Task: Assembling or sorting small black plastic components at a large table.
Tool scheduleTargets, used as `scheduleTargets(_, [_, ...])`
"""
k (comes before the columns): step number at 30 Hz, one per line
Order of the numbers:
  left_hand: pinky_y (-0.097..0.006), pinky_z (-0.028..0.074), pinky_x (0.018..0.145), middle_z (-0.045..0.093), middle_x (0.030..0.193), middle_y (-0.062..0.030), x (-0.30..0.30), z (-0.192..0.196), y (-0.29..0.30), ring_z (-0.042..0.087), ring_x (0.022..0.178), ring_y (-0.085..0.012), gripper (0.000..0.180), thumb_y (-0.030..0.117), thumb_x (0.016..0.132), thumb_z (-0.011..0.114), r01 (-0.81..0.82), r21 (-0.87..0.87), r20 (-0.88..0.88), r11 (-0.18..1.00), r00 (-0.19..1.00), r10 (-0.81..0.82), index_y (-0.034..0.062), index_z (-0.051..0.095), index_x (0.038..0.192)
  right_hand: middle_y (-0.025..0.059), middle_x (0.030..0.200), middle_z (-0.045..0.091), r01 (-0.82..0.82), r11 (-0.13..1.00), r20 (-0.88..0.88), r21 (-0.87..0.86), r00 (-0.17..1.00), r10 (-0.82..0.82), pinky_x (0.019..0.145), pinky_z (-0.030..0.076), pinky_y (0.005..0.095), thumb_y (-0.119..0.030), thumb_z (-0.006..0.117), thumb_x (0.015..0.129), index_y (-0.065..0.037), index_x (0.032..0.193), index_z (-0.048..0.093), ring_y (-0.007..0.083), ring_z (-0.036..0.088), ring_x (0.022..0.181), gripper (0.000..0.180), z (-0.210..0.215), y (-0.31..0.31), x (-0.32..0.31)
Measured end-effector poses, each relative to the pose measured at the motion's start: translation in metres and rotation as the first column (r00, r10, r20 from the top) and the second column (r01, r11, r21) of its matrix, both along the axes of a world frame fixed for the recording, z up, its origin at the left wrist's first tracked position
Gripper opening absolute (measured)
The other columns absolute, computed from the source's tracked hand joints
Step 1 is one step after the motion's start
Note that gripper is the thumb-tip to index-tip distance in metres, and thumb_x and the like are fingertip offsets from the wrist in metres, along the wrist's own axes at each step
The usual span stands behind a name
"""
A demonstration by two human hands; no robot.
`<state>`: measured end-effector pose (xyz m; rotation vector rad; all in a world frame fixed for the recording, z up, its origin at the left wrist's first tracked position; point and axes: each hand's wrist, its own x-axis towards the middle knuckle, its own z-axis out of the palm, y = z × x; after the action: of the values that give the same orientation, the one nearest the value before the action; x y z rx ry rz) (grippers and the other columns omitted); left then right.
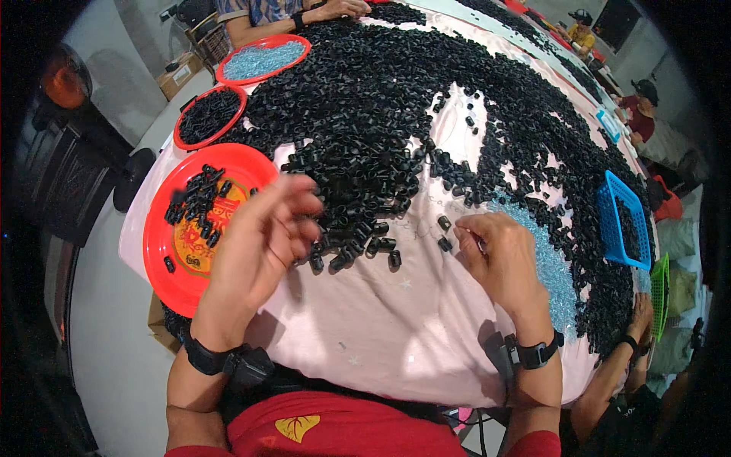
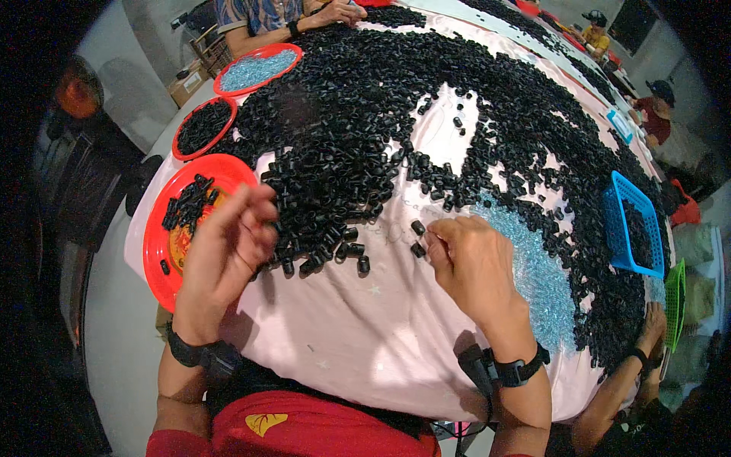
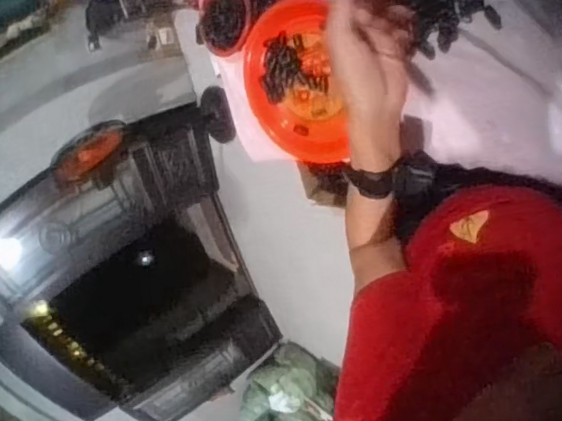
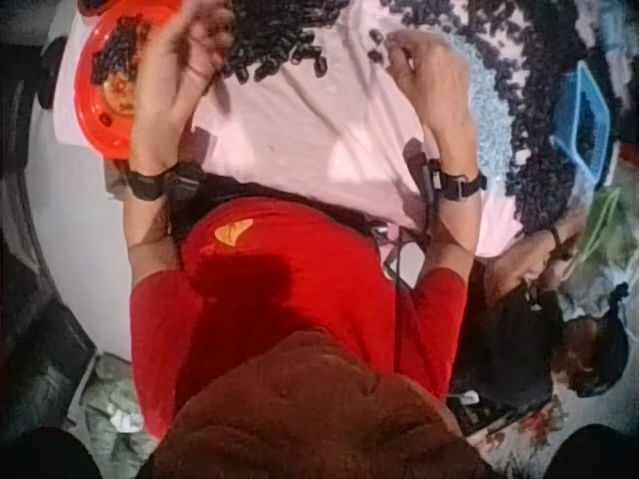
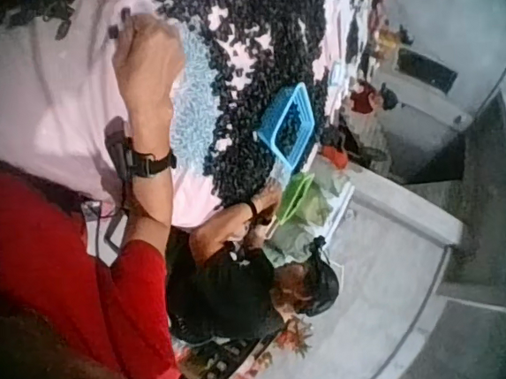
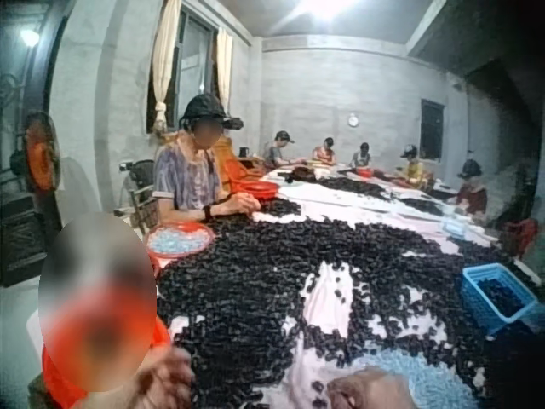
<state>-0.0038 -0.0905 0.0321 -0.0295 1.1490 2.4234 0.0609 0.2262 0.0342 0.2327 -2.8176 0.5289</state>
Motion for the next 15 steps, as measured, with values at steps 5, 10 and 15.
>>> scheduleTargets(5, [-0.026,0.056,0.085,0.068,0.117,-0.009,0.015,-0.007,0.044,0.07,0.094,-0.0138,0.047,0.035,0.107,0.058,0.431,-0.459,0.052,0.777,0.886,-0.46,-0.0013,0.058,0.137,0.0217,0.09,0.073,-0.079,0.961,0.064,-0.264,0.993,0.099,0.079,0.055,0.0454,-0.004,0.066,0.087,0.001,0.104,0.075,0.0382,0.07,0.088,0.02,-0.001,0.0,-0.009])
scheduleTargets(10, [-0.027,0.055,0.087,0.066,0.122,-0.0066,0.011,-0.02,0.086,0.067,0.1,-0.0121,0.044,0.027,0.106,0.059,0.326,-0.446,-0.157,0.833,0.888,-0.431,-0.0023,0.056,0.14,0.0181,0.085,0.073,0.086,0.986,0.118,-0.143,0.991,-0.069,0.072,0.056,0.0437,-0.006,0.069,0.086,-0.001,0.102,0.075,0.0355,0.071,0.075,0.018,0.02,0.019,-0.006])
scheduleTargets(15, [-0.038,0.05,0.097,0.059,0.135,-0.0145,0.019,-0.028,0.102,0.059,0.117,-0.0257,0.047,0.023,0.095,0.07,-0.132,-0.82,-0.555,0.558,0.428,-0.714,0.0038,0.06,0.136,0.018,0.068,0.068,0.117,0.993,0.264,0.021,0.957,-0.118,0.064,0.053,0.0444,-0.014,0.071,0.084,-0.004,0.09,0.076,0.0358,0.069,0.065,0.012,0.018,0.032,-0.003])
